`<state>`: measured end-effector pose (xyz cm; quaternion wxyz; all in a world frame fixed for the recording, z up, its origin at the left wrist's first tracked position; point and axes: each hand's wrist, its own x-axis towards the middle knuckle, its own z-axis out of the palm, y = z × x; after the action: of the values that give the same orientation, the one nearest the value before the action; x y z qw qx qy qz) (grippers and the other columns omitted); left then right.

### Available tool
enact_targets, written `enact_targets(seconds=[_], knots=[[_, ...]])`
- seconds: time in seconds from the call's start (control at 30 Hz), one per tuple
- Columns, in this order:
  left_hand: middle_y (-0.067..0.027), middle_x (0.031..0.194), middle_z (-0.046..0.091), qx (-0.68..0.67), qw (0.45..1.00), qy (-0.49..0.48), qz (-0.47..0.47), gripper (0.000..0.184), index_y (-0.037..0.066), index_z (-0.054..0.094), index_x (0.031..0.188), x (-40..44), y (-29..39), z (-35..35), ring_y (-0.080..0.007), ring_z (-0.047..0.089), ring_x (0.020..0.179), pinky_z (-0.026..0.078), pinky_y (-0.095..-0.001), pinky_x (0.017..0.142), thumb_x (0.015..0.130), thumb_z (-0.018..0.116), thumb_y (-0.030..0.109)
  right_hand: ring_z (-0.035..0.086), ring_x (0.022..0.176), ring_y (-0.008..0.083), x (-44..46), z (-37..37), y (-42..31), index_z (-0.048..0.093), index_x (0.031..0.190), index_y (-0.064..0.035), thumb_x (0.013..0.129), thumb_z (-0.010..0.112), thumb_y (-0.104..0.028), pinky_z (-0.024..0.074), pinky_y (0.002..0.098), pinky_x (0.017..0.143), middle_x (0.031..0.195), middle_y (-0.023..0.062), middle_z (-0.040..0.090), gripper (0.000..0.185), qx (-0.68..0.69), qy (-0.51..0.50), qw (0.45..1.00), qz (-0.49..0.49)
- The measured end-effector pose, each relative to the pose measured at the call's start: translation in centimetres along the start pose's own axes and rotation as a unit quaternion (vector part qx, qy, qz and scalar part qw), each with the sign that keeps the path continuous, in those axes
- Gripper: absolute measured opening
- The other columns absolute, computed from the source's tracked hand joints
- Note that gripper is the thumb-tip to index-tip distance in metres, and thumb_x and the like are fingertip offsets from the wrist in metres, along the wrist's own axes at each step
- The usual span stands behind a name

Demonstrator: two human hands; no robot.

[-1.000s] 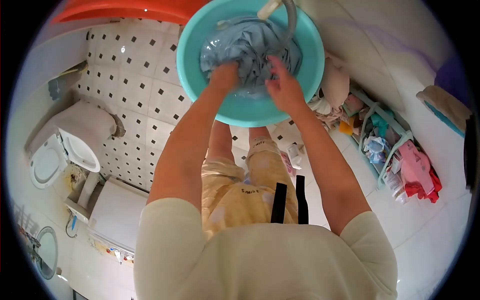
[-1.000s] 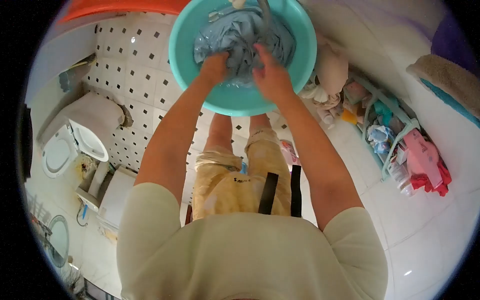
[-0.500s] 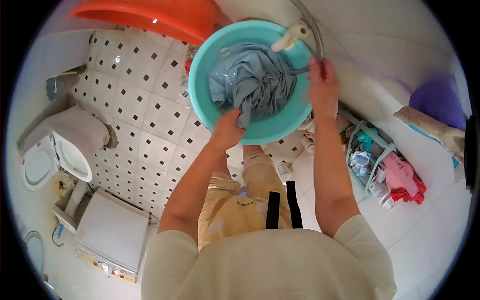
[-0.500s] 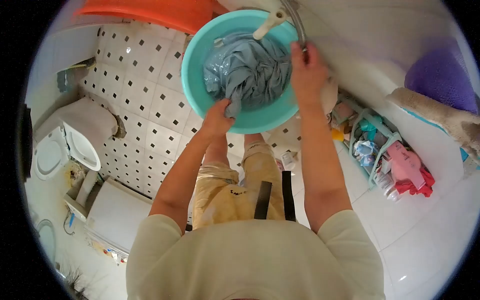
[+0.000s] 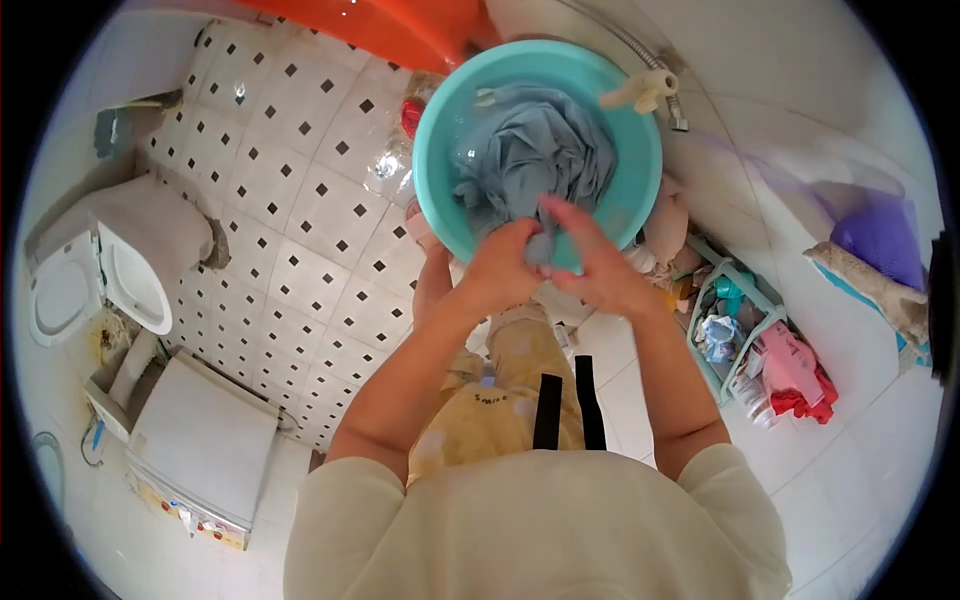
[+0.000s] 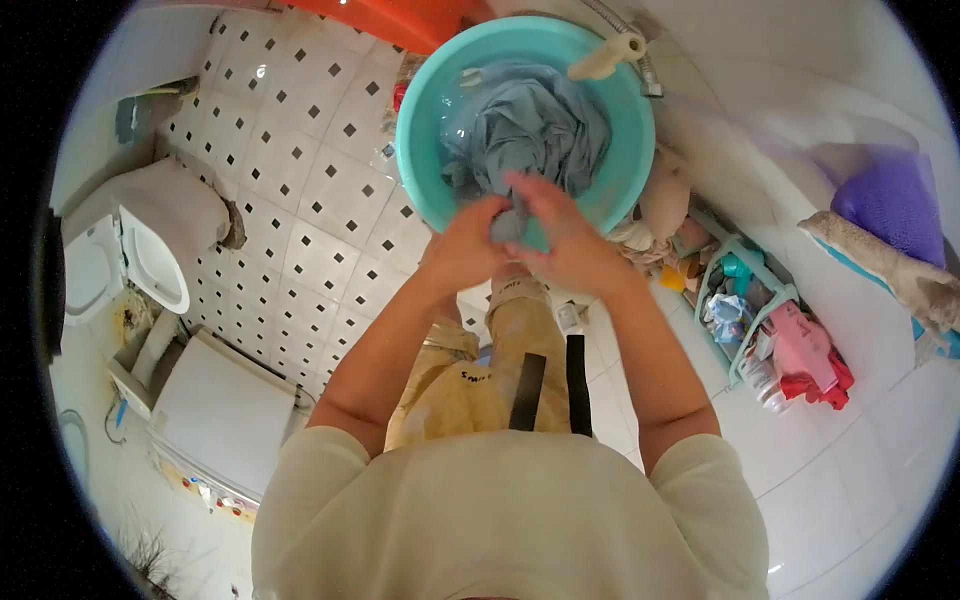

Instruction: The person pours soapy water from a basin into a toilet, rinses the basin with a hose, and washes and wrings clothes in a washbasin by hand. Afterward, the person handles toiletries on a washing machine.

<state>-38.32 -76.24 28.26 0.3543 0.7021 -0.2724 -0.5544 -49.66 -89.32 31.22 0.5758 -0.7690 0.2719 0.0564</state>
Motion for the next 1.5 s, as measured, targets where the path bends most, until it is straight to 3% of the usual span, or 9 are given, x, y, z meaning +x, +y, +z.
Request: enact_targets(seconds=[0.17, 0.37, 0.63, 0.8, 0.9, 1.03, 1.13, 1.27, 1.5], knots=[[-0.0145, 0.095, 0.058, -0.047, 0.994, -0.057, 0.086, 0.048, 0.003, 0.054, 0.105, -3.8, 3.2, -2.7, -0.0303, 0.055, 0.092, 0.041, -0.0342, 0.081, 0.062, 0.067, 0.02, 0.042, 0.112, 0.0294, -1.8, -0.4, -1.3, 0.042, 0.125, -0.0101, 0.055, 0.074, -0.011, 0.0329, 0.0348, 0.096, 0.122, 0.0128, 0.039, 0.077, 0.055, -0.073, 0.995, -0.028], [-0.0111, 0.126, 0.041, -0.12, 0.97, -0.168, 0.131, 0.062, 0.009, 0.049, 0.115, -5.3, 4.9, -1.7, -0.0276, 0.042, 0.113, 0.034, -0.0356, 0.092, 0.058, 0.073, 0.017, 0.055, 0.082, 0.0274, -4.0, 0.0, -1.3, 0.051, 0.105, -0.0079, 0.058, 0.069, -0.005, 0.0448, 0.0305, 0.071, 0.091, 0.0097, 0.052, 0.05, -0.119, -0.006, 0.993, -0.023], [-0.0108, 0.131, 0.033, 0.11, 0.969, 0.068, 0.212, 0.068, 0.018, 0.043, 0.118, -1.8, -0.8, -0.7, -0.0357, 0.026, 0.124, 0.031, -0.0429, 0.095, 0.057, 0.07, 0.009, 0.051, 0.068, 0.0107, -7.5, -3.5, -10.4, 0.051, 0.071, -0.0026, 0.067, 0.07, -0.008, 0.0417, 0.0245, 0.06, 0.071, 0.0013, 0.051, 0.021, 0.202, 0.089, 0.971, 0.097], [-0.0108, 0.115, 0.046, -0.049, 0.945, -0.032, 0.32, 0.055, 0.011, 0.048, 0.104, 0.4, 2.7, -1.4, -0.0343, 0.043, 0.109, 0.039, -0.0359, 0.085, 0.055, 0.073, 0.01, 0.042, 0.061, 0.0131, -10.5, -6.8, -12.2, 0.047, 0.072, -0.0027, 0.07, 0.069, -0.042, 0.0333, 0.0259, 0.055, 0.073, 0.0038, 0.042, 0.045, 0.099, 0.157, 0.964, -0.192], [-0.0127, 0.1, 0.051, 0.015, 0.967, -0.064, 0.245, 0.047, 0.007, 0.048, 0.095, -1.8, 7.6, -3.6, -0.0322, 0.05, 0.093, 0.042, -0.0341, 0.076, 0.056, 0.074, 0.011, 0.042, 0.063, 0.0138, -11.5, -9.6, -16.2, 0.053, 0.072, -0.0027, 0.065, 0.072, -0.045, 0.033, 0.0261, 0.056, 0.071, 0.0033, 0.041, 0.047, 0.152, 0.241, 0.937, -0.203], [-0.014, 0.079, 0.053, 0.183, 0.924, 0.109, 0.319, 0.041, 0.006, 0.048, 0.091, -6.7, 17.4, -8.4, -0.0328, 0.053, 0.076, 0.043, -0.0362, 0.065, 0.057, 0.071, 0.007, 0.038, 0.067, 0.0118, -13.8, -14.3, -21.0, 0.051, 0.08, 0.0003, 0.074, 0.06, -0.055, 0.0276, 0.0243, 0.058, 0.075, 0.002, 0.039, 0.056, 0.004, 0.355, 0.903, -0.241], [-0.0144, 0.069, 0.051, 0.184, 0.921, 0.148, 0.31, 0.037, 0.005, 0.048, 0.087, -10.8, 24.7, -11.5, -0.0326, 0.053, 0.066, 0.044, -0.0356, 0.059, 0.057, 0.069, 0.005, 0.052, 0.099, 0.0232, -15.9, -16.2, -23.6, 0.05, 0.112, 0.0011, 0.081, 0.059, -0.041, 0.0417, 0.0362, 0.084, 0.11, 0.0122, 0.053, 0.053, 0.164, 0.492, 0.808, -0.28], [-0.0146, 0.068, 0.053, 0.19, 0.864, 0.197, 0.422, 0.03, 0.003, 0.052, 0.086, -15.7, 33.3, -13.3, -0.0292, 0.053, 0.061, 0.042, -0.033, 0.056, 0.059, 0.067, 0.007, 0.051, 0.106, 0.0227, -18.9, -21.8, -28.4, 0.044, 0.121, 0.0009, 0.084, 0.059, -0.029, 0.039, 0.0374, 0.092, 0.117, 0.0085, 0.051, 0.05, 0.276, 0.468, 0.754, -0.369], [-0.0128, 0.078, 0.06, 0.285, 0.793, 0.271, 0.465, 0.034, 0.003, 0.057, 0.096, -24.0, 44.2, -13.6, -0.0258, 0.058, 0.072, 0.045, -0.0323, 0.064, 0.065, 0.066, 0.016, 0.037, 0.117, 0.0263, -21.7, -23.0, -41.5, 0.031, 0.125, 0.0041, 0.084, 0.054, -0.04, 0.0345, 0.0405, 0.098, 0.124, 0.0168, 0.037, 0.065, -0.077, 0.321, 0.77, -0.546]])
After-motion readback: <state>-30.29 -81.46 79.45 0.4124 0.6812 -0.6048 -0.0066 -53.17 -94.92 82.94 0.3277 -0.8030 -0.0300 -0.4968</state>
